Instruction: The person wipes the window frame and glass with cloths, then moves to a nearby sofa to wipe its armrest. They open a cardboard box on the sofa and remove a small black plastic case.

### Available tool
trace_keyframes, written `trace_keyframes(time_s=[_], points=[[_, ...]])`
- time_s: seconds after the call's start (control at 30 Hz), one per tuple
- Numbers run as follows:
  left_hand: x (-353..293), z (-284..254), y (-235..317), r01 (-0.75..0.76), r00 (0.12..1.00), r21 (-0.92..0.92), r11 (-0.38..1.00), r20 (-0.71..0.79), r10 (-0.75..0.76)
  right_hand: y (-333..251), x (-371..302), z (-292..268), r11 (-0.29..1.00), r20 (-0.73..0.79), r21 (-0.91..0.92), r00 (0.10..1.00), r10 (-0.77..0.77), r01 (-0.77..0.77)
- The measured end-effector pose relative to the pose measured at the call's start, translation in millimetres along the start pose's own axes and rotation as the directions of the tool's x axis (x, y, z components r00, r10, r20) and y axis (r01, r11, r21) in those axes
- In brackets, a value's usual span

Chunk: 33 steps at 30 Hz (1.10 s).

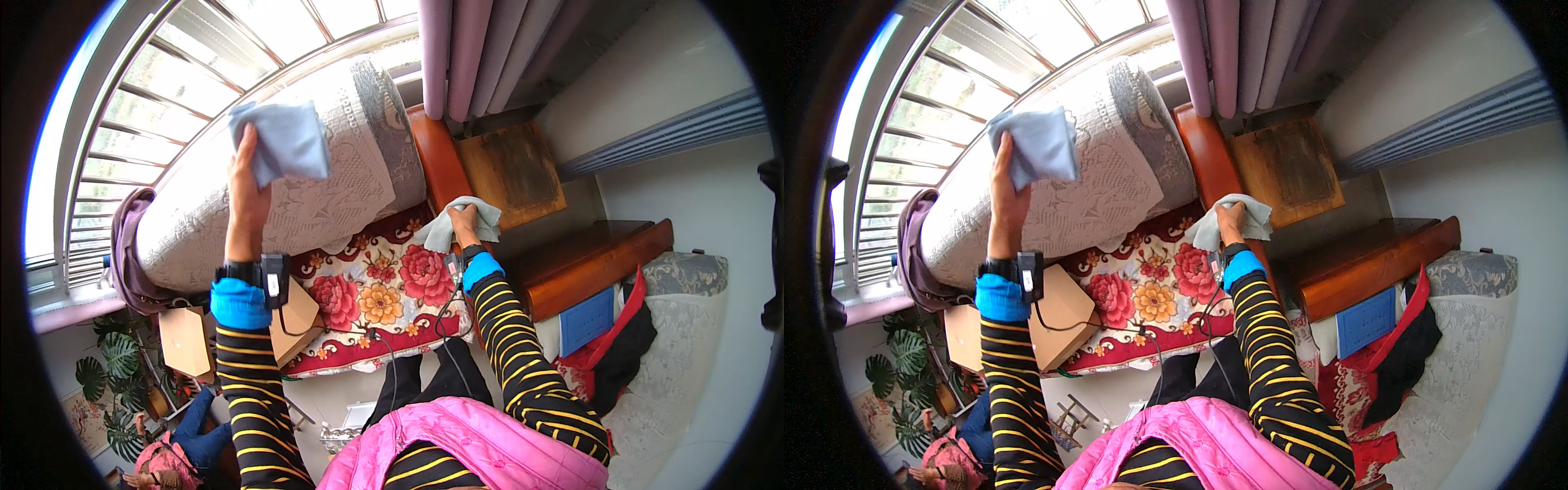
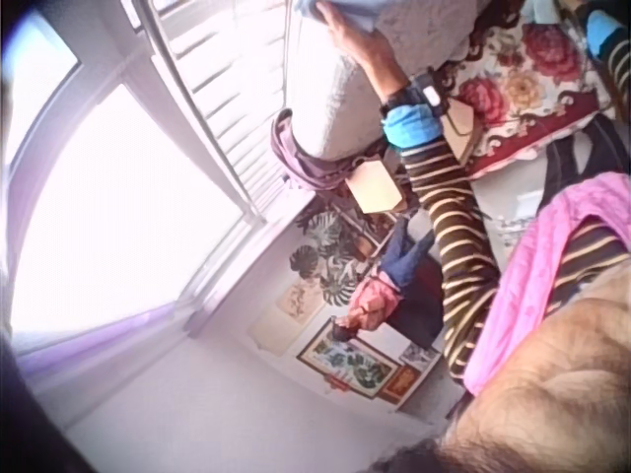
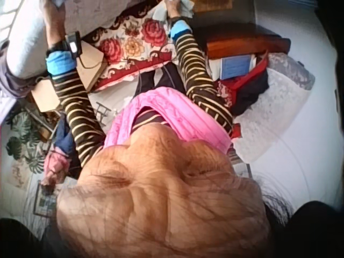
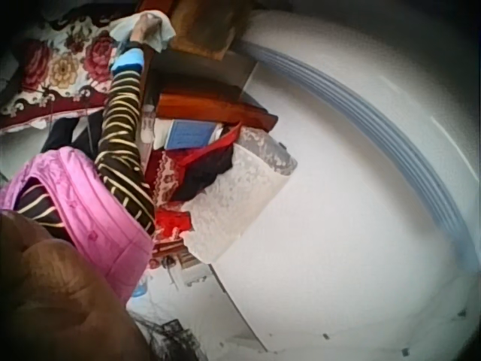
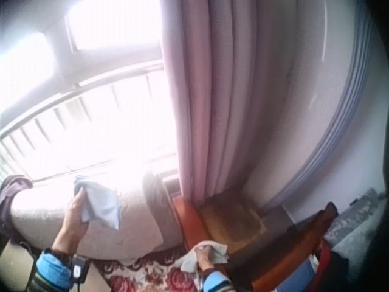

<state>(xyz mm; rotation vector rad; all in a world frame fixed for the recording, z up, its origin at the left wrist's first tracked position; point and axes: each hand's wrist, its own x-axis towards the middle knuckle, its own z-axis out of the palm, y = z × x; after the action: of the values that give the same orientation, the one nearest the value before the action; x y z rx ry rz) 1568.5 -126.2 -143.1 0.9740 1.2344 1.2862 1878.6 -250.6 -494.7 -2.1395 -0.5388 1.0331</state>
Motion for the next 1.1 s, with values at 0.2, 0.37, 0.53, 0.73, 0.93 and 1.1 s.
trace_keyframes(time_s=[0.2,0.37,0.53,0.73,0.93,1.1], points=[[56.1,18.9,-36.7,0.125,0.98,0.223,0.967,-0.18,-0.085,-54.4,28.2,13.4,0.983,0.041,-0.159,0.995,-0.088,0.094],[64.8,8.9,-47.1,0.197,0.977,0.181,0.963,-0.122,-0.177,-89.5,60.7,34.7,0.965,0.06,-0.033,0.964,-0.259,0.262],[69.9,9.4,-48.3,0.249,0.964,0.17,0.953,-0.141,-0.227,-127.2,106.8,75.4,0.909,0.105,0.064,0.903,-0.417,0.412],[76.3,12.7,-53.0,0.273,0.956,0.117,0.955,-0.138,-0.257,-174.4,159.7,118.2,0.876,0.272,0.027,0.84,-0.47,0.482],[83.7,7.9,-56.2,0.285,0.955,0.063,0.956,-0.098,-0.278,-191.4,156.5,124.5,0.635,0.243,-0.279,0.693,-0.679,0.72],[86.4,6.3,-53.8,0.317,0.946,0.077,0.945,-0.103,-0.308,-175.1,126.7,93.6,0.647,0.309,-0.309,0.717,-0.625,0.697]])
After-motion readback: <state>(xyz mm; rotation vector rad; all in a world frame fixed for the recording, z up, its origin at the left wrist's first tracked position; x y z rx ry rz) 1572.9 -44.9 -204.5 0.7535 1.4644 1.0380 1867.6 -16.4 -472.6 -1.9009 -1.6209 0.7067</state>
